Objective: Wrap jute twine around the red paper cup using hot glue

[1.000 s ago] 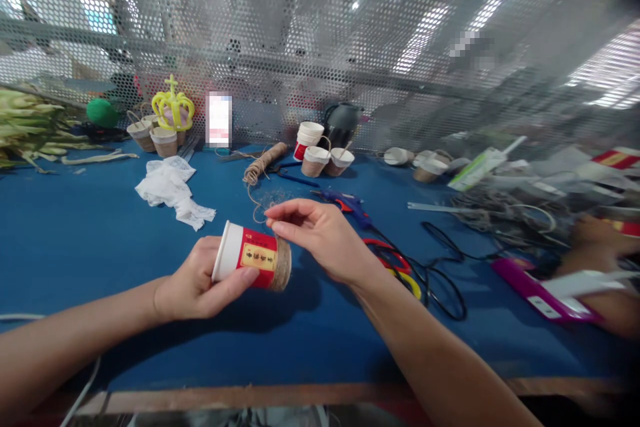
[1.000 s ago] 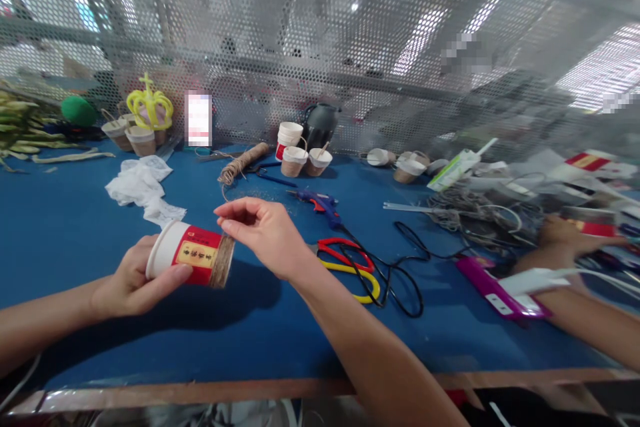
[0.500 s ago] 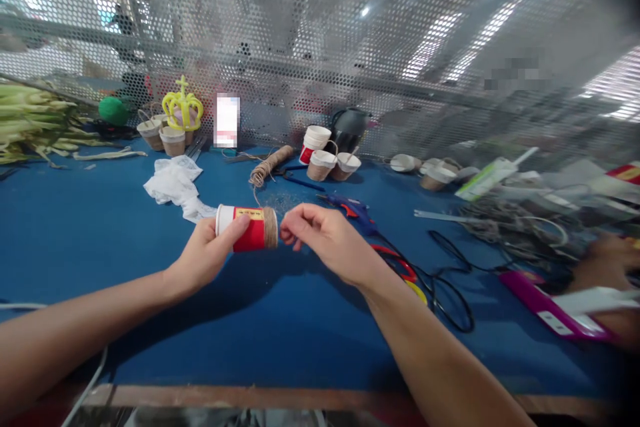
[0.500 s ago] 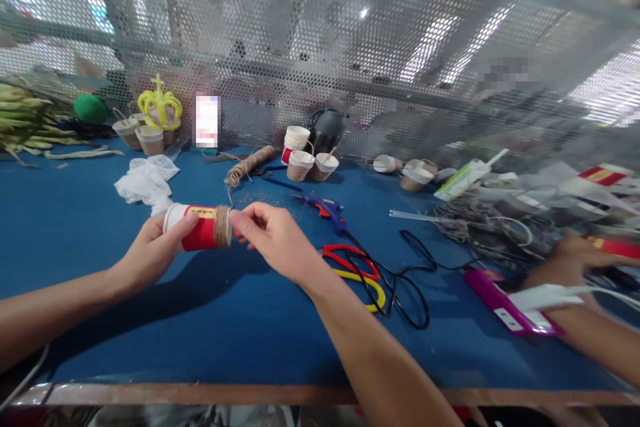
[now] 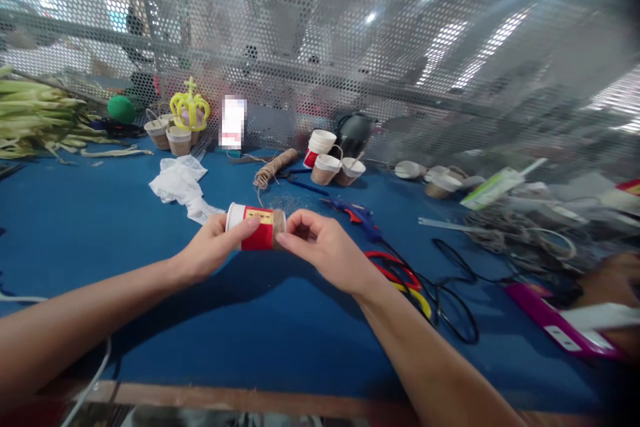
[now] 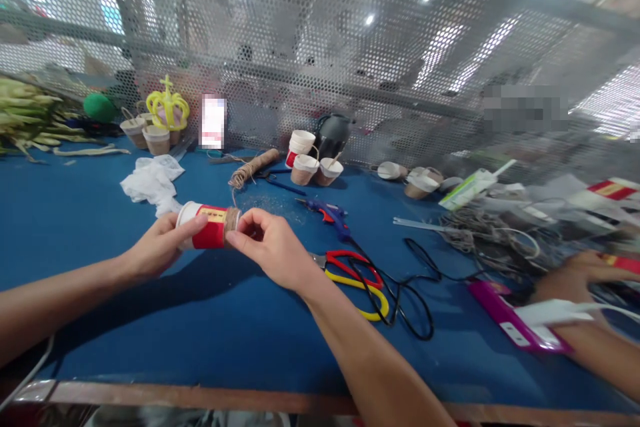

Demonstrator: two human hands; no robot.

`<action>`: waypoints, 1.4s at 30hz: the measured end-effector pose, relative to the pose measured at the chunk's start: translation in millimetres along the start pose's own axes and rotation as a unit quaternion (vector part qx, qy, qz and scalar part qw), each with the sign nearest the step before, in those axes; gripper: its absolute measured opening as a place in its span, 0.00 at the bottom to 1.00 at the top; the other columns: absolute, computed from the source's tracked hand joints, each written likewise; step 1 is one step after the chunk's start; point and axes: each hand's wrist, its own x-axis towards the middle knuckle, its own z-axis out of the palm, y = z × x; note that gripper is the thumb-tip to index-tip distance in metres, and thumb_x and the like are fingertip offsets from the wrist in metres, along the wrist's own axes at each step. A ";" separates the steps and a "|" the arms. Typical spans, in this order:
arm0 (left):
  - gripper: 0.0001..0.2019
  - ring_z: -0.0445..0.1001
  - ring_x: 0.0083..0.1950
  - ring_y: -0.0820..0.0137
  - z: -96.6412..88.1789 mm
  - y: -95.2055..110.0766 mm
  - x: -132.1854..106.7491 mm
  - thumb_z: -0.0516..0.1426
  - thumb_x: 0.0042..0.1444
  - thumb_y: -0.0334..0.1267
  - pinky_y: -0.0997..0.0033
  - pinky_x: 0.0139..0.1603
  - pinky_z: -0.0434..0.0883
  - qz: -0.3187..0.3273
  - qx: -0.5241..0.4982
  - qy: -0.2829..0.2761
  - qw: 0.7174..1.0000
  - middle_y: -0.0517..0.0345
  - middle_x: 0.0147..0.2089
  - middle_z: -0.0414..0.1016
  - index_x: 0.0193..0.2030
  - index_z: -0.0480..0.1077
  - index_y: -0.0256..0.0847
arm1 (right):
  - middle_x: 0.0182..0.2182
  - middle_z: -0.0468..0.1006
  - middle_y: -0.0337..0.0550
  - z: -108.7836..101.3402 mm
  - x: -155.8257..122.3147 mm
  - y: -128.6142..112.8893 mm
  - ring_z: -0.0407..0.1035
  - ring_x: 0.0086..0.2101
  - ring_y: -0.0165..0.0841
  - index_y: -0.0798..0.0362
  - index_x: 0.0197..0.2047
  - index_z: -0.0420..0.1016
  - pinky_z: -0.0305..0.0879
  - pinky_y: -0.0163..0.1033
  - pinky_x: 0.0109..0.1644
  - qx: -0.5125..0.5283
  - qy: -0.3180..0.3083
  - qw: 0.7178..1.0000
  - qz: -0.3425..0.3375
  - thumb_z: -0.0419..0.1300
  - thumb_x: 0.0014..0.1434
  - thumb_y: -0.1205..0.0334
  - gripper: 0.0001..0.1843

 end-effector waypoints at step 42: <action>0.17 0.47 0.20 0.79 0.7 -14.0 -2.8 0.50 0.49 0.47 0.76 0.20 0.47 -0.028 0.168 -0.072 0.983 0.67 0.17 0.51 0.18 0.58 0.37 | 0.44 0.71 0.43 16.2 6.0 7.1 0.63 0.48 0.33 0.51 0.37 0.76 0.56 0.43 0.54 0.135 -0.051 0.988 -0.055 0.37 0.62 0.49 0.28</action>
